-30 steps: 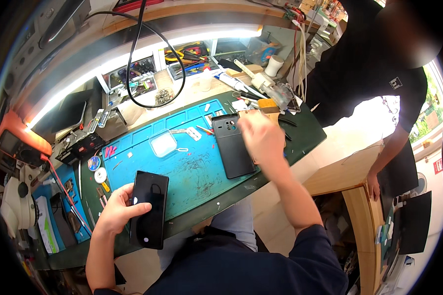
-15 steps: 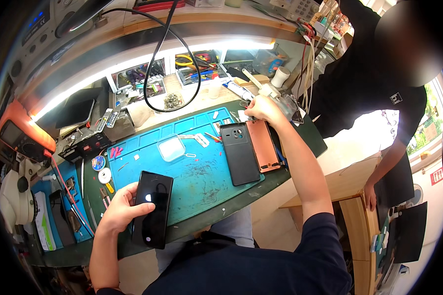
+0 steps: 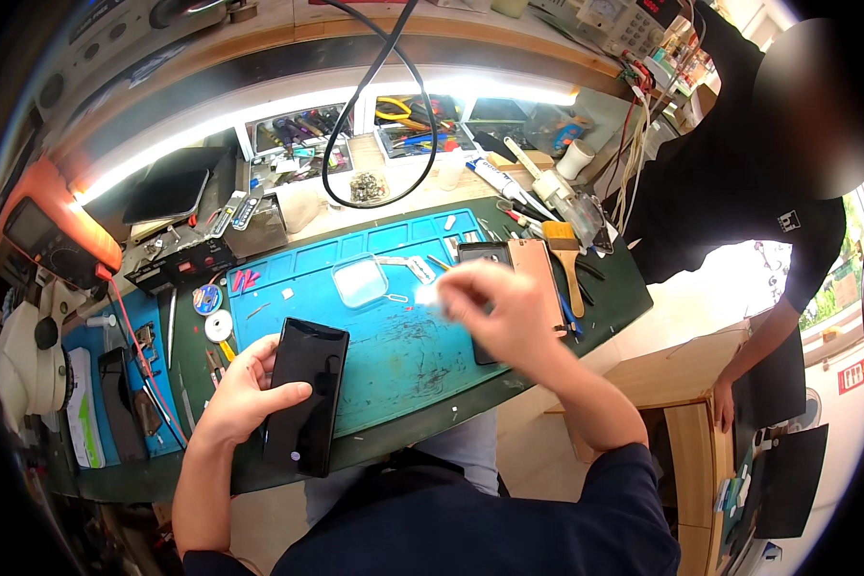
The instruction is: The person tests a smartphone's touchscreen responsiveness by swiping and tapping the display. They then use a soldering iron to heat and remove the battery from the phone's internal chassis. Finally, they place a new back cover onto the device.
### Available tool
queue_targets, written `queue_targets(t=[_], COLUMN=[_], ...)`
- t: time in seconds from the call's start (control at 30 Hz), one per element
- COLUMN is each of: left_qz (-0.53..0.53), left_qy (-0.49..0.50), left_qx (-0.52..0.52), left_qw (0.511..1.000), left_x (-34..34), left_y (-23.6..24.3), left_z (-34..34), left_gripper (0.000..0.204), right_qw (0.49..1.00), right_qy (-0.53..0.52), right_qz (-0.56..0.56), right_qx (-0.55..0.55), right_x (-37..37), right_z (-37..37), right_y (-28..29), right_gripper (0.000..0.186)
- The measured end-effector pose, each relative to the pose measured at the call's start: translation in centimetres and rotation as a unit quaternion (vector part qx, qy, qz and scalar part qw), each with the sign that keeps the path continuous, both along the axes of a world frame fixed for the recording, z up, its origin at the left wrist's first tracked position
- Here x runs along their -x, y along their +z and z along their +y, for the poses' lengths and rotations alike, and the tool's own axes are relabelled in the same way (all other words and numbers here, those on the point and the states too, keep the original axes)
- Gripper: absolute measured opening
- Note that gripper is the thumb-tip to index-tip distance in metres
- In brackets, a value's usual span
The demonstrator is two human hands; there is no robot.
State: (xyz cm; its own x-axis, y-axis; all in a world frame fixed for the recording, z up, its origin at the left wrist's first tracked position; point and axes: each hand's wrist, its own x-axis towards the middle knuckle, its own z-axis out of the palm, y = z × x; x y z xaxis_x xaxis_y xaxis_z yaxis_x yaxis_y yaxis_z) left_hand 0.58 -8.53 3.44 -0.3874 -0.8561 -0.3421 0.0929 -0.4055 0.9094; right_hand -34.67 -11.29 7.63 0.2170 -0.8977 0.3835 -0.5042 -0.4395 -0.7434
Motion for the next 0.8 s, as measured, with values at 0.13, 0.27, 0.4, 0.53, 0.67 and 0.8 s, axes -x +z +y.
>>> queue_targets(t=[0.13, 0.27, 0.4, 0.53, 0.67, 0.8], left_qz=[0.003, -0.009, 0.001, 0.001, 0.012, 0.011], left_qy=[-0.017, 0.001, -0.014, -0.012, 0.006, -0.009], left_qx=[-0.01, -0.016, -0.006, 0.004, -0.01, -0.018], left_qw=[1.0, 1.0, 1.0, 1.0, 1.0, 1.0], left_x=[0.2, -0.1, 0.5, 0.3, -0.5, 0.3], left_y=[-0.2, 0.2, 0.0, 0.0, 0.0, 0.4], left_z=[-0.2, 0.3, -0.1, -0.3, -0.1, -0.1], left_gripper=[0.073, 0.073, 0.072, 0.065, 0.067, 0.069], right_qw=[0.989, 0.98, 0.939, 0.968, 0.966, 0.885], right_qy=[0.109, -0.146, -0.229, -0.193, -0.031, 0.121], right_qz=[0.075, 0.117, 0.225, 0.163, 0.202, 0.351], right_qx=[-0.061, 0.064, 0.126, -0.014, 0.157, 0.28], right_x=[-0.4, 0.9, 5.2, 5.8, 3.7, 2.8], right_z=[0.2, -6.6, -18.1, -21.1, -11.8, -2.2], right_y=[-3.6, -2.3, -5.0, -5.8, -2.9, 0.4], right_gripper=[0.012, 0.022, 0.081, 0.062, 0.05, 0.053])
